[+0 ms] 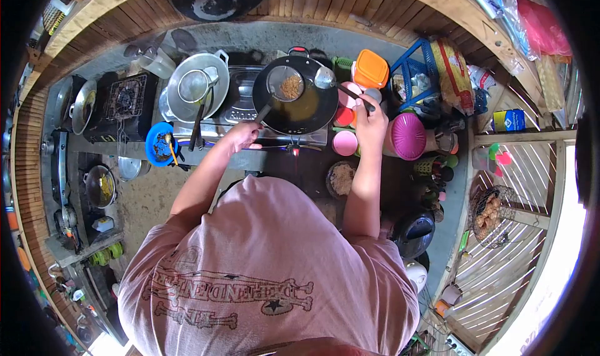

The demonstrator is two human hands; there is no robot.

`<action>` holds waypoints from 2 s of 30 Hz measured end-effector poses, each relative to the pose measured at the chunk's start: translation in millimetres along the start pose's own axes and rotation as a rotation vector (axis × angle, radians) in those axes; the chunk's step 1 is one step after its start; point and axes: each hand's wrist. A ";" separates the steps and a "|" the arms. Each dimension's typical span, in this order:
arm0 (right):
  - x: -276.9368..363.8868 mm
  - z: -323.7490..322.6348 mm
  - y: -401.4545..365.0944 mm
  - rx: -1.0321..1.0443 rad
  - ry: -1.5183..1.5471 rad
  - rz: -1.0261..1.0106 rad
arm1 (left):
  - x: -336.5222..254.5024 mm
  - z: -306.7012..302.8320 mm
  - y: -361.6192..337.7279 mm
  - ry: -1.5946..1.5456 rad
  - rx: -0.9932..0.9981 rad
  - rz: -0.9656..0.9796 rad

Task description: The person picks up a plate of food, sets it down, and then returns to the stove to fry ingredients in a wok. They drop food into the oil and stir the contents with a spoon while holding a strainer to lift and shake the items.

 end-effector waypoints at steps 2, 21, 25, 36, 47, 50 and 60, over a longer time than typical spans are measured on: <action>-10.6 3.0 -7.9 0.009 -0.056 0.011 | -2.3 0.4 -2.4 0.040 -0.033 0.001; -36.0 39.6 -15.1 0.153 -0.100 0.037 | -12.2 24.2 4.5 0.197 -0.160 0.012; -10.1 19.7 -4.2 0.090 -0.063 -0.027 | -11.8 21.3 7.2 0.109 -0.078 -0.036; 6.9 -9.0 -22.7 -0.017 -0.123 -0.167 | -12.5 15.9 -42.5 -0.058 0.099 0.046; -36.1 31.8 -102.0 -0.029 0.049 0.154 | -5.5 -9.7 -100.8 0.012 0.008 0.213; -53.8 48.4 -129.7 -0.136 0.414 0.436 | 3.2 -17.3 -99.0 0.015 0.049 0.238; -33.1 62.3 -159.0 -0.264 0.627 0.751 | 26.1 -24.9 -74.6 0.045 0.068 0.262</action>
Point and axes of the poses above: each hand's wrist, its own y-axis towards the middle knuckle, its own z-axis out of the palm, x = y × z, and after that the axes turned 15 degrees about -z, right-handed
